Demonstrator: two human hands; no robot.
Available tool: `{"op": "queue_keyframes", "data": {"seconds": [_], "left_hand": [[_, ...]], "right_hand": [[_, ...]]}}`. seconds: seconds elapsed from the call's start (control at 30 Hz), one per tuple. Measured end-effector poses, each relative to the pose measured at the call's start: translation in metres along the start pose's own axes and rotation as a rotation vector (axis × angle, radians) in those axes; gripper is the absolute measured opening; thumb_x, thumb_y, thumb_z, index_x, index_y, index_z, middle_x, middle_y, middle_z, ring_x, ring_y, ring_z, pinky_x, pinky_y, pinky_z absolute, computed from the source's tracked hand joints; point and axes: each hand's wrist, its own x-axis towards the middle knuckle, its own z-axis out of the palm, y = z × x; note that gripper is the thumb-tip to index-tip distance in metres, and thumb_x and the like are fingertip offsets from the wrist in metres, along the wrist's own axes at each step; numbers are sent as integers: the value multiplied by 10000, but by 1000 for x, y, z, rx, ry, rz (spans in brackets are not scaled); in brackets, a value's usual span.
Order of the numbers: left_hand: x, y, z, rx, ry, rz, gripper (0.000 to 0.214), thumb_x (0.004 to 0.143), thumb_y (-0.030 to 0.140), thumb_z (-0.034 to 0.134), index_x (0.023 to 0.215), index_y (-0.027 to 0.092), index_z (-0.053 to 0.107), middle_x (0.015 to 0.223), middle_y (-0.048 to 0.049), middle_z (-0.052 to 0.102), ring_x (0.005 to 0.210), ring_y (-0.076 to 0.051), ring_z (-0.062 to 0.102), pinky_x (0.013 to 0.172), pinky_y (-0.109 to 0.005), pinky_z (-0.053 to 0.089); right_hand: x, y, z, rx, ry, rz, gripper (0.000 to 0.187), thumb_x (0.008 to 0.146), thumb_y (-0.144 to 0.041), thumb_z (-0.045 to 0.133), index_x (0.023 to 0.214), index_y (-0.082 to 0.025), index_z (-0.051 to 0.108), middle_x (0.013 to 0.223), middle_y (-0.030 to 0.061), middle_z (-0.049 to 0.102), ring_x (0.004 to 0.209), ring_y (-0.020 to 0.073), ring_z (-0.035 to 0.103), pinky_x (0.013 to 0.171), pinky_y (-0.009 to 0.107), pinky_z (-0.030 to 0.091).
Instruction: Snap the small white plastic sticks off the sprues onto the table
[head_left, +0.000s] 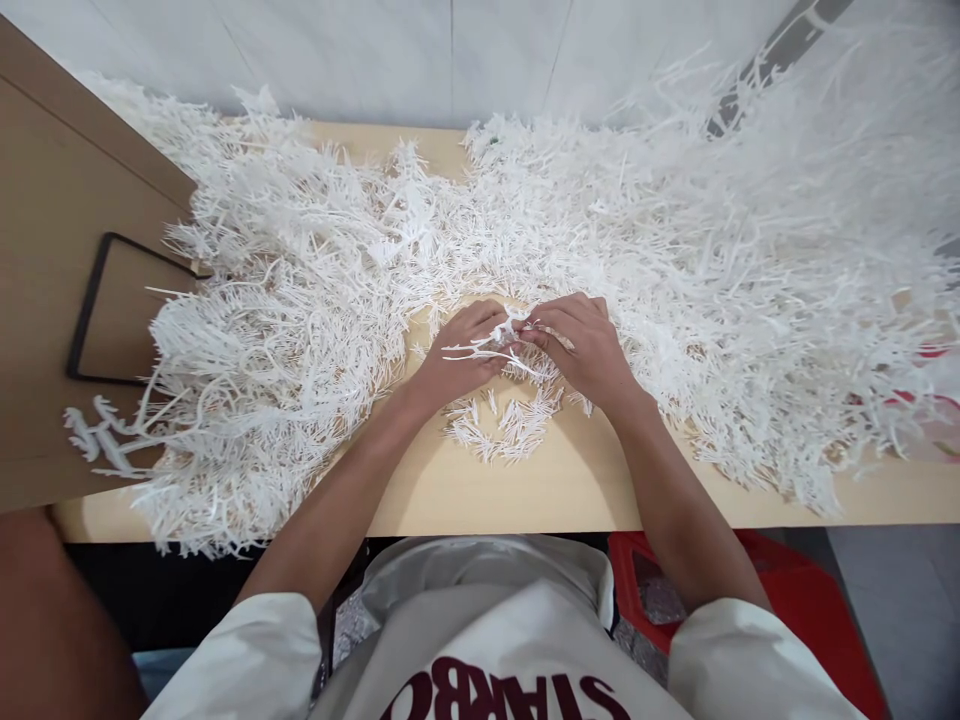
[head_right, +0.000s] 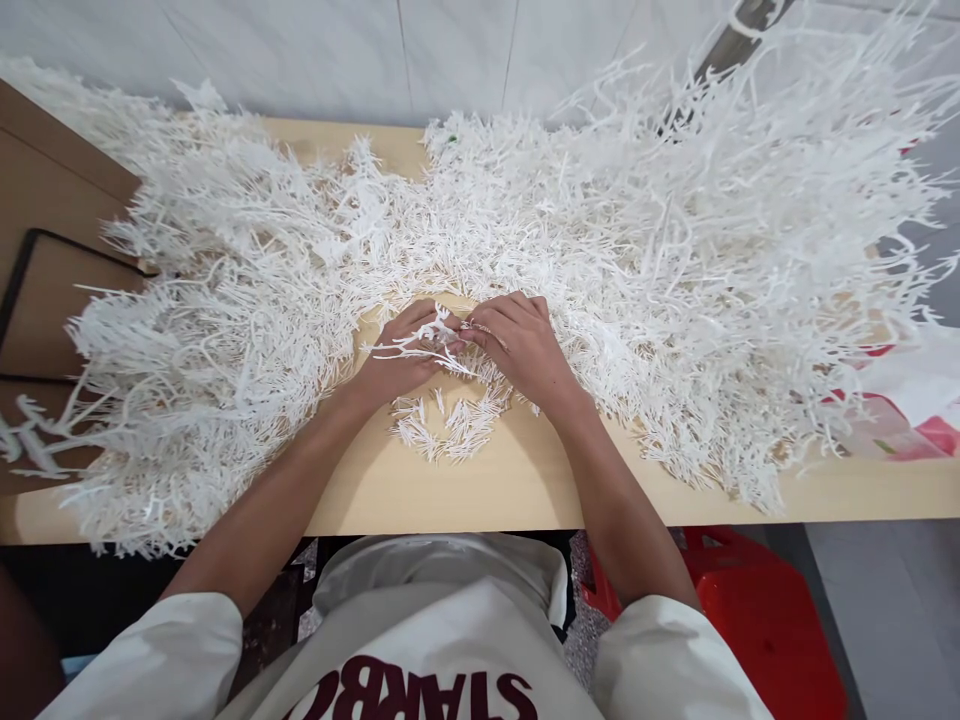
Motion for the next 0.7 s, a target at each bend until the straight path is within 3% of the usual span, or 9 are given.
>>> {"op": "queue_keyframes", "data": {"seconds": [0.17,0.27,0.37,0.57,0.7], "left_hand": [[-5,-4,1,7,16,-35,150,865,238,577,1012,243,609,978,-32,706,953,-170,645,826,-353,501],[-6,-2,-3,78,4,-1,106,873,206,547,963,207,603,958,-46,698,898,-177,639,775,-342,486],[-3,0,-5,207,-17,78,125,906,286,505,879,192,582,845,-34,670,769,-175,606,698,-336,448],[0,-3,-5,306,-40,100,125,900,221,478,795,200,545,737,-6,618,696,-152,551,650,-303,374],[0,-5,-7,323,-28,111,181,910,241,452,752,203,534,692,-1,591,660,-146,520,619,-300,336]], "right_hand": [[-1,-2,0,-96,43,1,221,945,-414,434,904,-260,587,884,14,662,869,190,548,817,378,320],[0,-8,-3,-121,4,-16,242,959,-380,400,809,-236,523,798,9,624,816,178,526,799,367,313],[1,-11,-3,-99,-22,-23,242,961,-342,383,768,-228,473,778,6,603,791,168,515,802,363,315],[1,-18,2,4,-73,-43,206,944,-269,389,749,-225,440,860,15,607,849,165,506,804,356,326],[0,-21,5,61,-36,-53,171,929,-272,426,767,-226,454,988,29,596,938,181,482,833,367,337]]}}
